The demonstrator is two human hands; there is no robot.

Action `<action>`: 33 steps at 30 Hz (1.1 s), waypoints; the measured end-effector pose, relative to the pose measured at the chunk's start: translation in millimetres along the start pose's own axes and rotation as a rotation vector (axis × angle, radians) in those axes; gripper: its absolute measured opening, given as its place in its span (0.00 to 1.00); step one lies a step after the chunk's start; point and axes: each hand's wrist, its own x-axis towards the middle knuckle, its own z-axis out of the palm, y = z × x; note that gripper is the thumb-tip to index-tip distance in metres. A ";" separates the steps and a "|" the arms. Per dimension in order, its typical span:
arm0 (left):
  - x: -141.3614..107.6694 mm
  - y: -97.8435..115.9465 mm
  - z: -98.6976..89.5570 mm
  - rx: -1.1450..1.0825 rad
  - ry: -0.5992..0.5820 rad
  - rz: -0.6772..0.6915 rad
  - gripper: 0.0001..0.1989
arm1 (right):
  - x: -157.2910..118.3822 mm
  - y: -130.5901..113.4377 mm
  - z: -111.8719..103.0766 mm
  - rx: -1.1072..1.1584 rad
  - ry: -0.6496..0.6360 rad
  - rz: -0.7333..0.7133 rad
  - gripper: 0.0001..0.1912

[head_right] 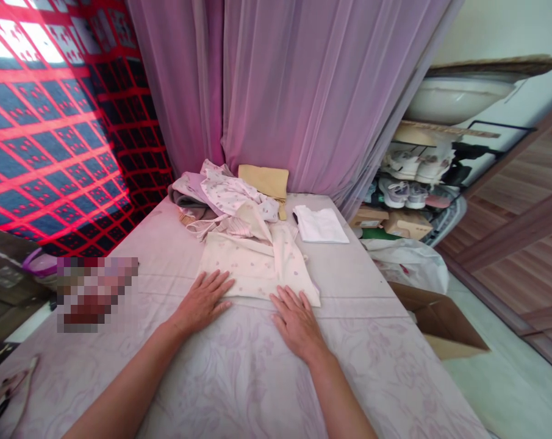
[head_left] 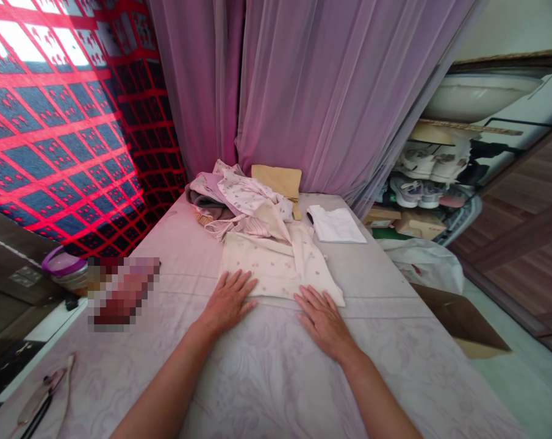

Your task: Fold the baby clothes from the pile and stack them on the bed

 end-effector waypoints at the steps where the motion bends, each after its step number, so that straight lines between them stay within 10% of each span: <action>1: -0.2 -0.8 -1.7 -0.007 -0.009 0.002 0.26 | -1.2 4.1 -0.2 0.008 0.006 -0.001 0.23; 9: -1.0 -1.7 -12.7 -0.025 -0.087 0.033 0.22 | 0.9 24.7 -10.2 0.039 0.078 0.072 0.18; 19: -2.2 -1.5 -10.2 -0.001 -0.041 0.044 0.22 | 41.6 -61.4 -0.8 0.119 0.095 -0.090 0.18; 33: -0.7 -2.8 -10.8 0.044 -0.052 0.038 0.24 | 32.4 -47.7 5.1 0.187 0.308 0.043 0.11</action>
